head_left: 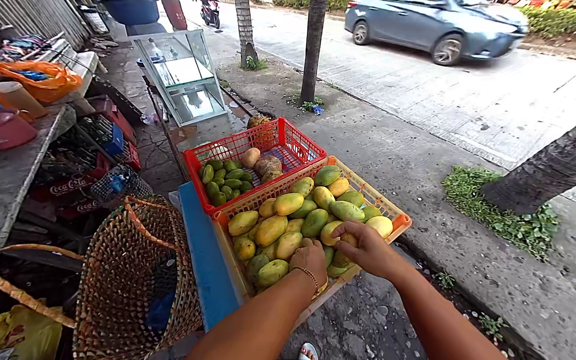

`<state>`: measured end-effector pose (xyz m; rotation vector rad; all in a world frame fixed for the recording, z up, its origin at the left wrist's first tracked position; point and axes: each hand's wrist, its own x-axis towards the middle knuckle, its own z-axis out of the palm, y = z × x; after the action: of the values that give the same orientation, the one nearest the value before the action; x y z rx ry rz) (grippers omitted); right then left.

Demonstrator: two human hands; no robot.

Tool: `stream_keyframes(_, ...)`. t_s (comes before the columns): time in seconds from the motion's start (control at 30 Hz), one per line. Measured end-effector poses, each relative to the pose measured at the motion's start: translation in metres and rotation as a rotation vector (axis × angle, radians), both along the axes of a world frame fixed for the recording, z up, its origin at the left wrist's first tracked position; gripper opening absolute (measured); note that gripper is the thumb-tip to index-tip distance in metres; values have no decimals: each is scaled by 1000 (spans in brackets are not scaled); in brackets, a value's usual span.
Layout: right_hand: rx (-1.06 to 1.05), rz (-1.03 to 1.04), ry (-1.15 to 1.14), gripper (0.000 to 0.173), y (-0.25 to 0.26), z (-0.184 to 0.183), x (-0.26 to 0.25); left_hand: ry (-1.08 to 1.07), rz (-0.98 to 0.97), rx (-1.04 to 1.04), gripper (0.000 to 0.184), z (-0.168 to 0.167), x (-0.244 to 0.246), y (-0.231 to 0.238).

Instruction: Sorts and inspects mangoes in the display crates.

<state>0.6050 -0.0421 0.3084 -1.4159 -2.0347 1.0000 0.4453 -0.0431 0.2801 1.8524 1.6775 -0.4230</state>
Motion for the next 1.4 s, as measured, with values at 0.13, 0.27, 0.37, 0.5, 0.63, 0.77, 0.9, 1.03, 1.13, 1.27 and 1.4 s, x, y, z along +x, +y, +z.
stream_keyframes(0.13,-6,-41,38,23,-13,-4,15,42,26,8,87,-5,7,1)
stream_keyframes(0.27,0,-49,59,23,-20,-4,26,69,6,-10,86,-4,10,5)
stream_keyframes(0.37,-8,-48,68,23,-19,-3,30,83,-7,-40,89,1,9,8)
stream_keyframes(0.5,-17,-45,84,24,-17,-1,29,96,-15,-56,86,2,6,8)
stream_keyframes(0.63,9,-42,118,23,-14,-1,25,52,-54,-75,98,9,-2,8)
stream_keyframes(0.77,14,-102,175,24,-13,0,28,33,-129,-144,101,17,-12,1)
stream_keyframes(0.9,29,-143,256,22,-14,0,29,38,-122,-167,89,17,-11,-10)
stream_keyframes(1.03,45,-117,275,23,-15,1,28,38,-295,-240,95,33,-12,-3)
stream_keyframes(1.13,52,-112,293,22,-16,0,28,112,-434,-248,98,36,-7,0)
stream_keyframes(1.27,67,-90,307,23,-20,1,28,118,-481,-244,101,33,-10,4)
stream_keyframes(1.4,-45,-143,354,30,-22,-1,28,66,-423,-249,102,33,-22,3)
